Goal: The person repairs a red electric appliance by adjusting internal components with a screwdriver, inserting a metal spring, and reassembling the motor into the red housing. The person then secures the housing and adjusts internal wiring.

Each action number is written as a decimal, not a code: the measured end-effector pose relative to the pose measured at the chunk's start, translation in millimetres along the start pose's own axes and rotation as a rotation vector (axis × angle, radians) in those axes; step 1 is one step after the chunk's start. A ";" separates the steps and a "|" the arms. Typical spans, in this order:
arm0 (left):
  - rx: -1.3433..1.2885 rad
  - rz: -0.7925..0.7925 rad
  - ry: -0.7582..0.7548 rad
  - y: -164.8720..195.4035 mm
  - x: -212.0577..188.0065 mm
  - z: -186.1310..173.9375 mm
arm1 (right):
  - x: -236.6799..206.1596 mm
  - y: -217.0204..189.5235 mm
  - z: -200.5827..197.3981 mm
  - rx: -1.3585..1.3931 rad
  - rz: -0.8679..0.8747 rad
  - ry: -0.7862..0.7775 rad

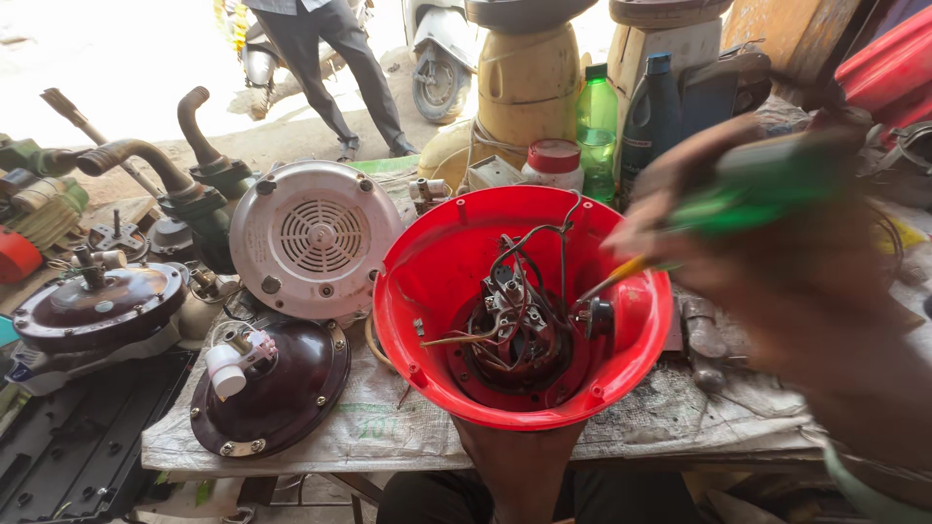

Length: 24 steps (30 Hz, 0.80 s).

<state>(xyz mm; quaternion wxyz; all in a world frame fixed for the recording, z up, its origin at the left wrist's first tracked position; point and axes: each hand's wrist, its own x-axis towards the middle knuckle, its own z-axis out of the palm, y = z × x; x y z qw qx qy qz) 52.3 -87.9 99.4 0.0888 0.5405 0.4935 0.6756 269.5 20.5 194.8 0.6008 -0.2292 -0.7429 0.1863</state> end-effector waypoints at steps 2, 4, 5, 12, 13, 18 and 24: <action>0.012 -0.014 0.004 -20.6 24.8 32.8 | -13.3 -12.6 -15.8 -0.093 -0.081 0.140; 0.011 -0.003 0.010 -52.3 34.8 58.6 | -25.1 -29.8 -28.7 -0.356 -0.170 0.053; 0.012 -0.003 0.009 -66.0 30.7 64.4 | -31.5 -36.1 -30.6 -0.492 -0.213 -0.027; -0.043 0.013 0.014 -89.5 2.0 75.2 | -59.5 -13.0 7.7 -0.867 0.064 -0.562; -0.042 0.000 0.008 -87.2 -0.4 75.4 | -62.3 -9.9 13.5 -0.828 0.017 -0.517; -0.172 -0.085 -0.005 -94.8 -19.1 78.4 | -53.7 -10.4 24.0 -0.742 -0.013 -0.447; -0.053 -0.032 0.002 -115.0 -25.3 84.7 | -29.3 -10.5 20.0 -0.701 -0.091 -0.498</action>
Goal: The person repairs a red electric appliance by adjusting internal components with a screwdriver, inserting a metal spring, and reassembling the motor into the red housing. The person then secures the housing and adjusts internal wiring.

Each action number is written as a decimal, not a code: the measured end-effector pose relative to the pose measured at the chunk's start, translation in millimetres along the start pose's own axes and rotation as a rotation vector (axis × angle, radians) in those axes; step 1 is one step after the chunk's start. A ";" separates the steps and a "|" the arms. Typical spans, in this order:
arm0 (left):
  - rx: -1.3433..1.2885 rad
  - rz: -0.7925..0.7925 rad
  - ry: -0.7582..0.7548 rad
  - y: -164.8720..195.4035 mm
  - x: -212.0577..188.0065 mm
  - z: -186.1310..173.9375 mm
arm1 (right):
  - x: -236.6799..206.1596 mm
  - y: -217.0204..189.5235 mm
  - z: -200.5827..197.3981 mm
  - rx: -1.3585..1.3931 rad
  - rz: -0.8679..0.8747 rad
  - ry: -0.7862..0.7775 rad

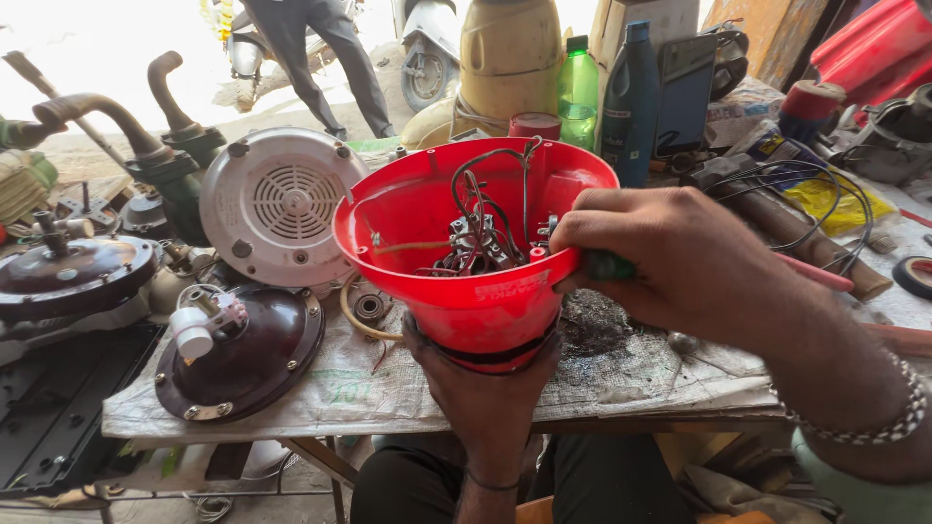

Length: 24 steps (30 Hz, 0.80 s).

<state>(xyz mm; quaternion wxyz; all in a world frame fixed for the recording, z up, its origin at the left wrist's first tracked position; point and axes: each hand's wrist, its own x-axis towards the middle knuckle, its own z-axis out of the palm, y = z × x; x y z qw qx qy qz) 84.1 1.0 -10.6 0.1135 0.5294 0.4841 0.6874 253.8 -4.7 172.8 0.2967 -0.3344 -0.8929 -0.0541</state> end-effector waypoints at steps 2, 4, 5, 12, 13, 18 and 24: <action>0.126 0.130 0.020 0.7 2.0 -0.1 | 0.9 1.9 -2.5 0.014 -0.009 -0.009; 0.189 0.194 0.027 3.7 3.7 -1.0 | 1.7 4.1 -4.3 0.033 -0.009 -0.027; 0.188 0.196 0.027 5.6 4.1 -1.7 | 1.8 5.0 -5.0 0.040 -0.006 -0.036; 0.020 0.060 -0.020 15.6 5.2 -2.0 | -4.0 9.6 -7.7 0.050 -0.010 -0.049; 0.010 0.052 -0.018 16.9 5.3 -2.1 | -6.5 9.7 -7.6 0.043 -0.001 -0.055; 0.042 0.125 -0.004 22.5 6.8 -3.8 | -16.9 10.9 -3.3 0.026 0.007 -0.048; 0.019 0.110 -0.017 22.7 6.9 -4.6 | -22.3 16.7 -1.7 0.014 0.052 -0.099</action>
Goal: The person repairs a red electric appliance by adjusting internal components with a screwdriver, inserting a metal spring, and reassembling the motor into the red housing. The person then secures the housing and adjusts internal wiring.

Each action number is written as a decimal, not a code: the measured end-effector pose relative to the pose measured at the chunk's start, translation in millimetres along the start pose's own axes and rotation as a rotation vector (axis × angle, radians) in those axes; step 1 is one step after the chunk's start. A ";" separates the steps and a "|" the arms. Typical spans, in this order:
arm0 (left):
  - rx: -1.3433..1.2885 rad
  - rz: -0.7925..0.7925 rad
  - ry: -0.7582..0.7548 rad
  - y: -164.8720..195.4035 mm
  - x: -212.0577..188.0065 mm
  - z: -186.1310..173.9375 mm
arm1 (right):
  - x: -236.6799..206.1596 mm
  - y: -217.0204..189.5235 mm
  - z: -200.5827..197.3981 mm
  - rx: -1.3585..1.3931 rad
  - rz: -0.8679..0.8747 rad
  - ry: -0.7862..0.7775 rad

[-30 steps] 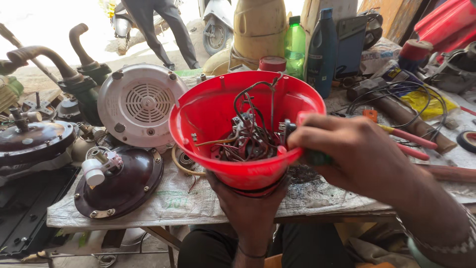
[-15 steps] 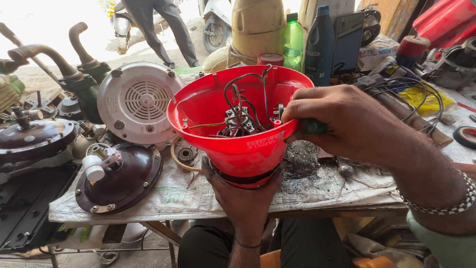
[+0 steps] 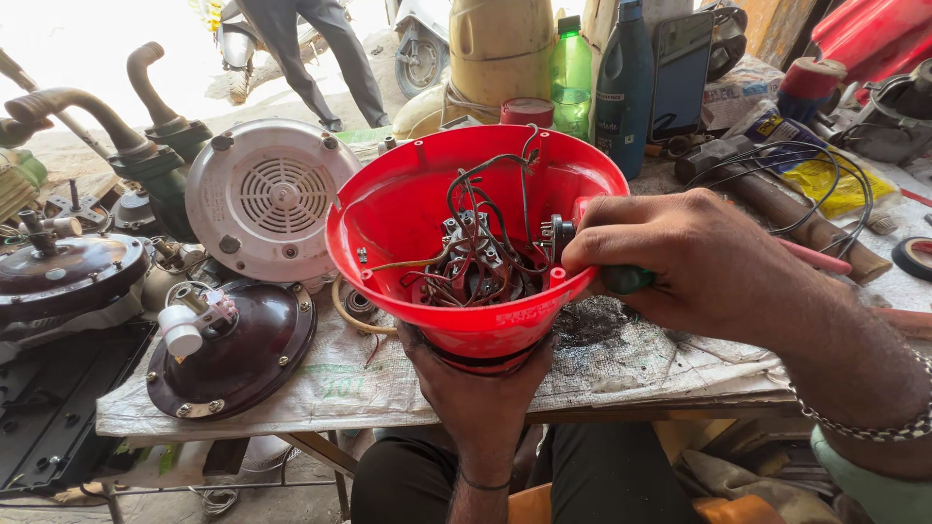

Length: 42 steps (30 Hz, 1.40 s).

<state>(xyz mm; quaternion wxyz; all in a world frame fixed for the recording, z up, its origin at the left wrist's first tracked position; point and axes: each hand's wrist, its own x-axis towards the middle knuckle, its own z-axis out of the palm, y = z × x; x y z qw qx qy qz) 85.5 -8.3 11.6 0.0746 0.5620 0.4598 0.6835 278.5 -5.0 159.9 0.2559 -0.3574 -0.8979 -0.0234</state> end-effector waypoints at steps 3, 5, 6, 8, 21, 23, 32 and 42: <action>0.022 -0.065 -0.004 -1.3 -1.8 -0.7 | -4.2 0.0 0.5 -0.002 -0.028 -0.010; -0.019 -0.090 -0.017 -2.0 -2.7 -1.3 | -6.7 -0.5 0.1 -0.030 -0.109 0.005; -0.039 -0.103 -0.023 -2.3 -3.0 -1.5 | -7.2 -0.5 -0.1 -0.020 -0.095 0.001; -0.020 -0.095 -0.025 -2.6 -3.3 -1.5 | -6.8 0.2 -1.1 0.000 -0.063 -0.004; 0.029 -0.059 -0.015 -1.8 -3.0 1.4 | 1.6 6.4 -7.0 0.080 -0.115 0.020; 0.025 -0.044 -0.010 -1.9 -3.0 1.3 | -1.2 8.2 -4.1 0.084 -0.106 0.026; 0.059 -0.022 -0.010 -3.9 -3.6 1.3 | -6.0 15.6 -1.8 0.106 -0.133 0.062; 0.025 -0.110 -0.028 -7.4 -6.6 3.7 | -0.7 12.5 -8.1 0.085 -0.116 0.025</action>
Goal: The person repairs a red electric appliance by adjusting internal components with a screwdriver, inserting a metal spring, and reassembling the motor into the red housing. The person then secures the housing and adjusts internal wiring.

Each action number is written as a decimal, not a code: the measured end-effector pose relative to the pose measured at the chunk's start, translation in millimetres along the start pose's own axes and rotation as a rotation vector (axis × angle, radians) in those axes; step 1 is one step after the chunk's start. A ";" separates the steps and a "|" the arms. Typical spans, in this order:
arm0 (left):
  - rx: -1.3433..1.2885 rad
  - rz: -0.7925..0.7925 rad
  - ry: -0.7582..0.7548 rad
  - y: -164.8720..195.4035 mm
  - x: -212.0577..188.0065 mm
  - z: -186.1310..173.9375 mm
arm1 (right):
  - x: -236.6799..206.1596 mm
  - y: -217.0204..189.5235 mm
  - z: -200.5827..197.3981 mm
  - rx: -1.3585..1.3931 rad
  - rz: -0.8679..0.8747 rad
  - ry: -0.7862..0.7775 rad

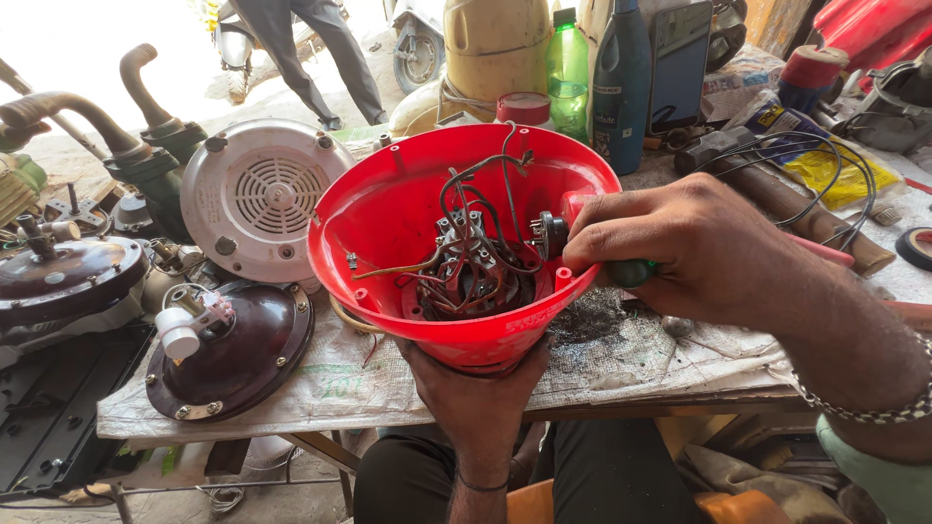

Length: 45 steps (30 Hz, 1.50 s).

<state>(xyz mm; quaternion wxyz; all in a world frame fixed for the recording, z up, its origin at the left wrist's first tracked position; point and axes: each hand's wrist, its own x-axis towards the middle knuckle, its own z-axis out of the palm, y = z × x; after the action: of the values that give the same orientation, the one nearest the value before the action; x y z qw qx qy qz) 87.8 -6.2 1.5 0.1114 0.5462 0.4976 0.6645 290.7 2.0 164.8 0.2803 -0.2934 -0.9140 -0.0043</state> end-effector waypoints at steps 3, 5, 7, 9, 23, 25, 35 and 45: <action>0.017 0.069 0.025 -1.7 -1.0 1.5 | 1.3 0.4 -1.6 0.007 -0.006 -0.016; 0.029 0.028 0.016 -2.5 -0.9 2.0 | 1.9 0.8 -2.5 0.006 -0.024 -0.028; 0.048 0.030 0.017 -2.4 -0.6 2.3 | 2.3 1.3 -2.9 -0.009 -0.014 -0.033; 0.071 0.078 0.031 -1.8 0.0 2.4 | 2.4 2.1 -3.2 -0.034 -0.013 -0.044; 0.024 0.020 0.023 4.2 -2.2 4.3 | -2.3 2.2 -2.2 -0.106 -0.128 -0.035; 0.037 0.038 0.023 4.0 -2.2 5.3 | 0.5 5.2 -5.8 -0.098 -0.077 -0.045; 0.096 0.097 0.028 0.2 -1.1 3.5 | -1.5 -13.1 5.0 -0.193 0.010 -0.027; 0.051 0.105 0.016 3.9 -2.1 1.1 | -2.0 -35.5 13.4 -0.195 0.049 -0.037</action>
<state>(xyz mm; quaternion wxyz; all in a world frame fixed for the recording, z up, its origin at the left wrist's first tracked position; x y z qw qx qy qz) 91.1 -8.9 3.1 0.0584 0.5691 0.4860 0.6607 266.1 -26.1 158.1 0.2333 -0.3414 -0.9069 -0.0811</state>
